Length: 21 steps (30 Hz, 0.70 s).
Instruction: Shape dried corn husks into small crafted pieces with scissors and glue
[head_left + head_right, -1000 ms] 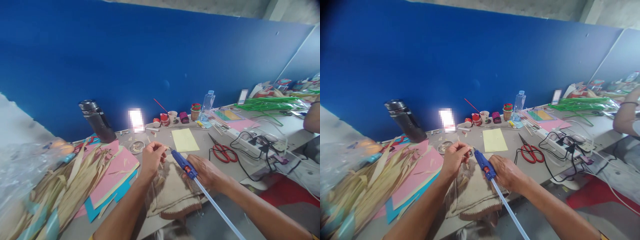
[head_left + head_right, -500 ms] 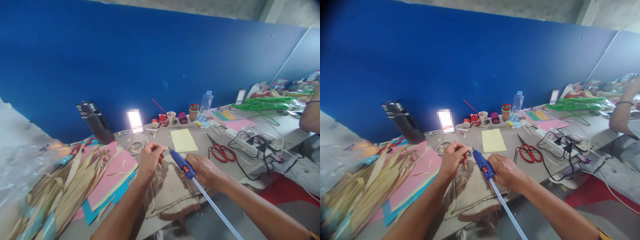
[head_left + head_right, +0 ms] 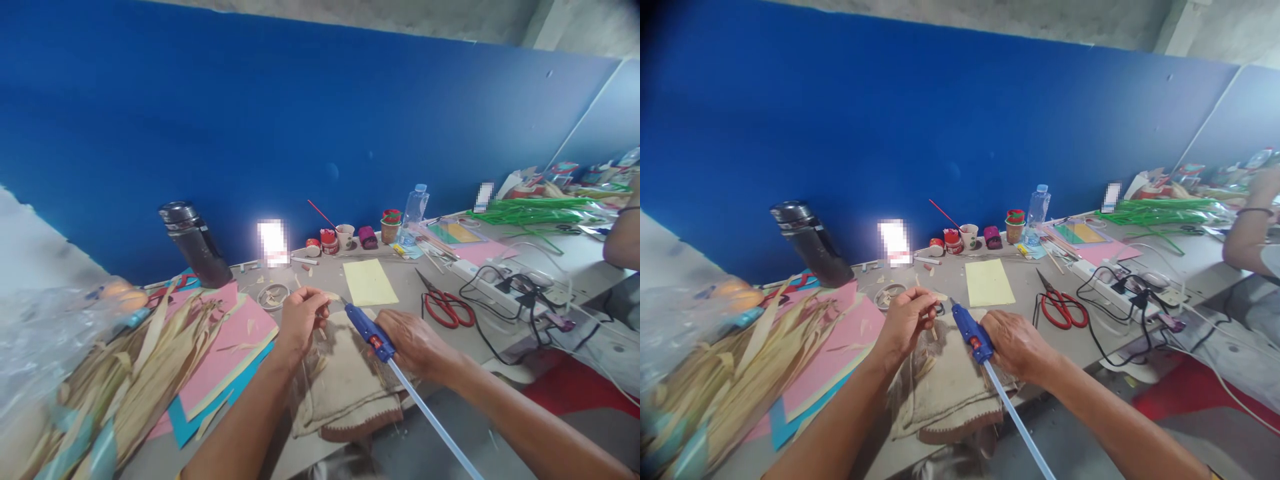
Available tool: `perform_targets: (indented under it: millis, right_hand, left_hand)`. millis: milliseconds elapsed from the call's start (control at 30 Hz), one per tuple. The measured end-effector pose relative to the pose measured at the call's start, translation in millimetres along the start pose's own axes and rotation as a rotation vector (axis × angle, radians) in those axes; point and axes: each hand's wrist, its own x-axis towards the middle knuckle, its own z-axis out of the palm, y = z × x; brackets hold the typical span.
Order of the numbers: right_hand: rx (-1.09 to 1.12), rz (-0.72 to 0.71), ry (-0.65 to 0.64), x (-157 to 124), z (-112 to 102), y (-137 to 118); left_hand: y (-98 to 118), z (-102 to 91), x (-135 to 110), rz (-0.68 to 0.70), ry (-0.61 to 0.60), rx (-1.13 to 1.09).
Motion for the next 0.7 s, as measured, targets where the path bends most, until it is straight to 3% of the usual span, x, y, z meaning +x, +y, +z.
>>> perform_targets:
  millis: [100,200,367,567,700]
  right_hand:
    - [-0.065,0.045,0.000,-1.4,-4.5,8.9]
    - [-0.115,0.201,-0.032,5.7,-7.9,24.9]
    - [-0.096,0.375,-0.076,29.4,-5.7,62.0]
    - [-0.050,0.249,-0.198,46.1,-3.2,107.5]
    - [-0.050,0.208,-0.248,49.8,-6.0,115.9]
  left_hand:
    - [0.6,-2.5,2.4,-0.016,-0.002,-0.012]
    - [2.8,-4.1,4.2,-0.010,-0.002,-0.001]
    - [19.9,-15.4,7.4,0.087,0.071,0.021]
    - [39.5,-39.8,6.3,0.125,0.130,0.054]
    - [38.5,-53.5,7.4,0.110,0.118,0.078]
